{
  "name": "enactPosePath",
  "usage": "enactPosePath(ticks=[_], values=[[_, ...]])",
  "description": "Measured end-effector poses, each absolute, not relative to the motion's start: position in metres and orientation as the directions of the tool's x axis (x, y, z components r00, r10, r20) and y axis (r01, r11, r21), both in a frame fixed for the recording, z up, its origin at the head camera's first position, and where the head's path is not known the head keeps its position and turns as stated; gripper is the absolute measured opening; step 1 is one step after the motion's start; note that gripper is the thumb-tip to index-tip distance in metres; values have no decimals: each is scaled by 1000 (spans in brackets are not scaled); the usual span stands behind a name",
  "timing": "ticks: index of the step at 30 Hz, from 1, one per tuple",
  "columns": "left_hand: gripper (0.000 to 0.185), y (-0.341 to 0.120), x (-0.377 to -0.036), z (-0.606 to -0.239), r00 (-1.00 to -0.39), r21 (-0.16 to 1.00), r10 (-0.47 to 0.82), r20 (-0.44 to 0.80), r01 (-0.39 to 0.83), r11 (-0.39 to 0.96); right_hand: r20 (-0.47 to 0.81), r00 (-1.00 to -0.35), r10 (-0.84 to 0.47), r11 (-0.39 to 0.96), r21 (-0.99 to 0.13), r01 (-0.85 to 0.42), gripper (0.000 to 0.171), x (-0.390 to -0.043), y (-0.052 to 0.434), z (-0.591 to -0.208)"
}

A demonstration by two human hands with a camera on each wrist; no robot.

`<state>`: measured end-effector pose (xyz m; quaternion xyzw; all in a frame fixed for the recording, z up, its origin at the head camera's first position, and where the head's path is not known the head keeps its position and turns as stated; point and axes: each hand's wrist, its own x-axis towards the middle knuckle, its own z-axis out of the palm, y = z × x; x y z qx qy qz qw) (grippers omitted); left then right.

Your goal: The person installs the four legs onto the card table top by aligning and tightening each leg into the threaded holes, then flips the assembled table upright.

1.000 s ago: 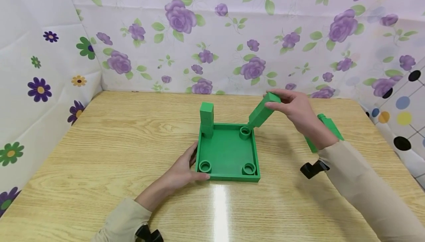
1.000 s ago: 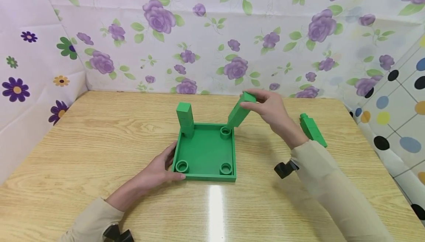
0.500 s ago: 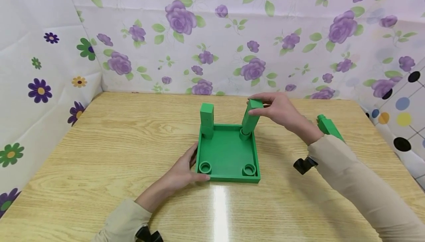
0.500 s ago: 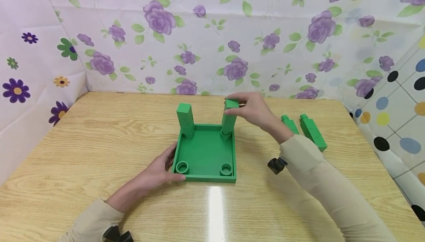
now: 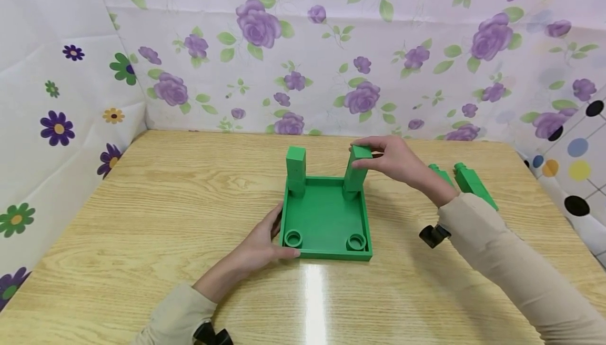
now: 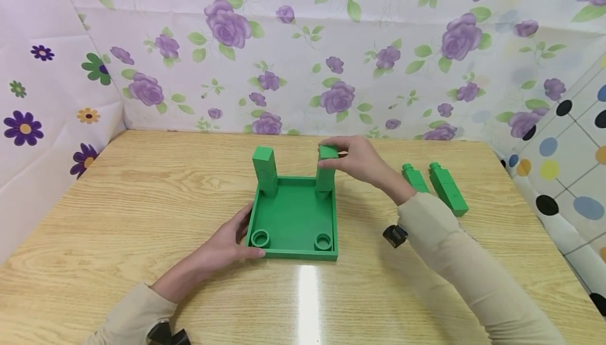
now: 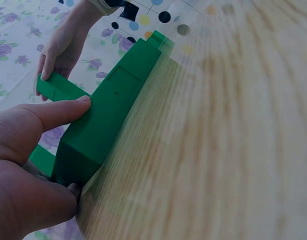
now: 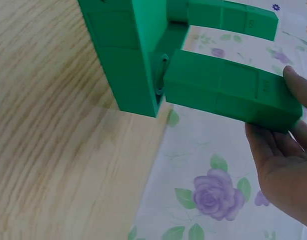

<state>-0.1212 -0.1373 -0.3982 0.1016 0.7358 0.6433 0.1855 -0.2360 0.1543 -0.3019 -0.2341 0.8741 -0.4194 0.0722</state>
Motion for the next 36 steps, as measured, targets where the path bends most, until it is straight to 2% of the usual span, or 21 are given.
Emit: enactPosePath(ticks=[5, 15, 25, 31, 36], values=[[104, -138, -121, -398, -911, 984, 388, -142, -87, 155, 37, -856, -515, 481, -814, -325, 47, -236, 158, -302], [104, -138, -121, -399, -911, 984, 390, -136, -80, 157, 72, -830, -554, 337, -892, -302, 52, -232, 162, -308], [105, -139, -121, -398, -907, 986, 399, -135, -83, 145, 118, -881, -458, 405, -855, -325, 55, -230, 156, -316], [105, -139, -121, -398, -906, 985, 398, -142, -91, 144, 169, -925, -340, 477, -817, -325, 55, -230, 149, -322], [105, -138, -122, -398, -906, 985, 401, -139, -85, 148, 216, -936, -277, 490, -806, -331, 53, -231, 145, -328]])
